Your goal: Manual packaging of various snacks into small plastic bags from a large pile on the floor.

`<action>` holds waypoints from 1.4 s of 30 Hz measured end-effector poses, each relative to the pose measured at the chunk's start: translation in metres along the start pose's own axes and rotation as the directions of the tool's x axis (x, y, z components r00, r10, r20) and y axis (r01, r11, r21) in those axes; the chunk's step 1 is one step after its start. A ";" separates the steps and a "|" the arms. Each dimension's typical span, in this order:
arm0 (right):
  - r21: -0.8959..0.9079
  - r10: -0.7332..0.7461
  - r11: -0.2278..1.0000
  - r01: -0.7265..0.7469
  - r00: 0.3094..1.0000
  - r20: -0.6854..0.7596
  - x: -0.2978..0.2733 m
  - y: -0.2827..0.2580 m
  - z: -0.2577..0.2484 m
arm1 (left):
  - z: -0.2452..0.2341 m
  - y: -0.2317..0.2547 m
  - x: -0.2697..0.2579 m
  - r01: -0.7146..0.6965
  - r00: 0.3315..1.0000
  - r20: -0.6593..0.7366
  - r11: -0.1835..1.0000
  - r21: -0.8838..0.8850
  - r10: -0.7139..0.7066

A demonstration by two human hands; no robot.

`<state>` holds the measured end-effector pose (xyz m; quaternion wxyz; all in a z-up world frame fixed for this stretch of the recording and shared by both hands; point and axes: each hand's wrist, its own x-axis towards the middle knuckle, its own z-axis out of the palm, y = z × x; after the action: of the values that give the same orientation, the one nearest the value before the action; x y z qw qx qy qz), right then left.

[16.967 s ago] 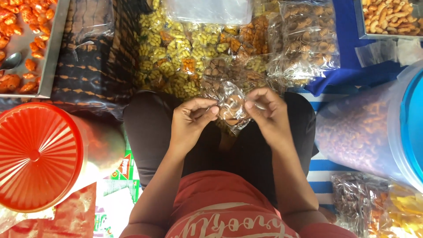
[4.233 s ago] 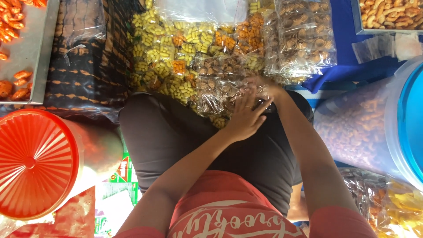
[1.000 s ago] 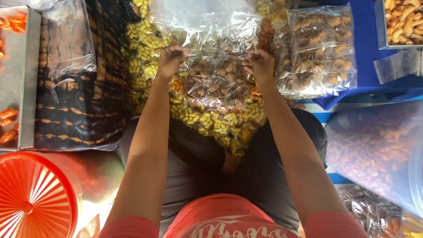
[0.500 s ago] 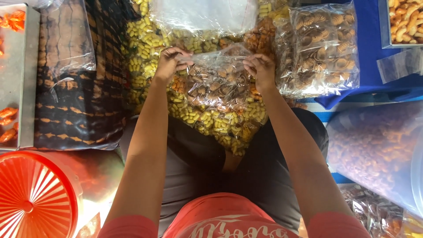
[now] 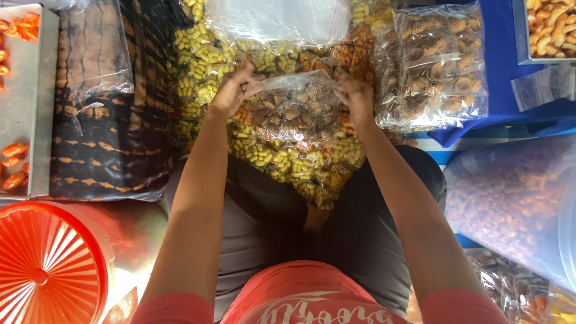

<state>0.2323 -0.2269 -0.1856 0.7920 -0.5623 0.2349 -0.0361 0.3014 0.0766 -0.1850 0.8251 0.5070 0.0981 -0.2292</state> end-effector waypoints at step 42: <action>-0.374 -0.220 -0.556 0.743 0.303 0.927 -0.019 0.032 -0.054 | -0.002 -0.040 -0.024 -0.221 0.949 0.308 -0.552 0.804 0.068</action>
<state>0.1868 -0.2567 -0.2224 -0.0177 -0.9209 -0.3398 -0.1901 0.2612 0.0702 -0.2085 -0.0115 0.9596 -0.2669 -0.0886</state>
